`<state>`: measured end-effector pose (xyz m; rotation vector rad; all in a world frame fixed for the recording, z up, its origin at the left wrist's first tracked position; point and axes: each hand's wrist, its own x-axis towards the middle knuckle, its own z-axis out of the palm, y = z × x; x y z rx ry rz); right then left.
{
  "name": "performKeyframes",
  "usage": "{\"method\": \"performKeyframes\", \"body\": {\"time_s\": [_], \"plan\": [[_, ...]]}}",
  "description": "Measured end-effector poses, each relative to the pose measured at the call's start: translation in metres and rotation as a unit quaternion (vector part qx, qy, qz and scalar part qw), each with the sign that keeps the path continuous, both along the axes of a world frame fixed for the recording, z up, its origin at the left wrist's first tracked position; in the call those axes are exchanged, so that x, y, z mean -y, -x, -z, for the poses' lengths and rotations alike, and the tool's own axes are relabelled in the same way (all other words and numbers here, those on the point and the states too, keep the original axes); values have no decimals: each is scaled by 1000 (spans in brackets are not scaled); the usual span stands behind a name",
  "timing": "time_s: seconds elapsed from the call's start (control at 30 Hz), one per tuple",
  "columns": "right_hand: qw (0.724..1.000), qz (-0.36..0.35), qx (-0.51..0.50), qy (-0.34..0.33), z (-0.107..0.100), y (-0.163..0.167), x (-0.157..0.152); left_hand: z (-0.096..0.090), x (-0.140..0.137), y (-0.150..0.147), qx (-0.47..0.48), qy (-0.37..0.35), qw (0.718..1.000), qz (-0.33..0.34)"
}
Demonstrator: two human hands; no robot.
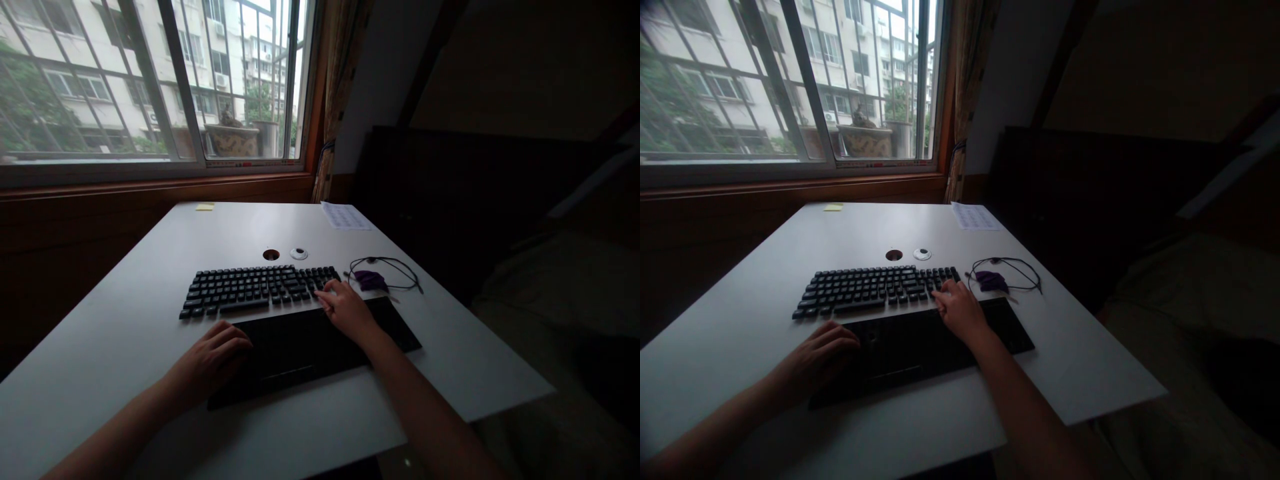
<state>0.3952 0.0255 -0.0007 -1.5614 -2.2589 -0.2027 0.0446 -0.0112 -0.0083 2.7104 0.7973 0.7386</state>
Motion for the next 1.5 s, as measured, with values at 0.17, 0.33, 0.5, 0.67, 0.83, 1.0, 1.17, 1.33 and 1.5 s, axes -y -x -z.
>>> {"method": "performKeyframes", "body": {"time_s": [0.17,0.33,0.5,0.67,0.83,1.0,1.17,1.33,1.5], "plan": [[1000,-4,4,-3,0,0,0,0,0,0,-2,7,1000,0],[1000,2,9,4,-1,0,0,0,0,0,1,3,1000,-1],[1000,-2,13,7,-2,1,0,-4,2,-1,2,5,1000,-3],[1000,-1,9,13,-2,0,-1,-4,1,-1,8,-3,1000,-6],[1000,-7,8,14,-3,1,-1,-1,0,0,7,3,1000,-5],[1000,-13,5,13,-3,2,0,-1,0,0,1,6,1000,-1],[1000,-18,4,12,-2,2,1,-4,2,-1,4,8,1000,-3],[1000,-15,9,15,-4,5,2,-3,0,0,5,5,1000,-1],[1000,-13,18,19,-6,8,3,-2,0,0,10,0,1000,-4]]}}
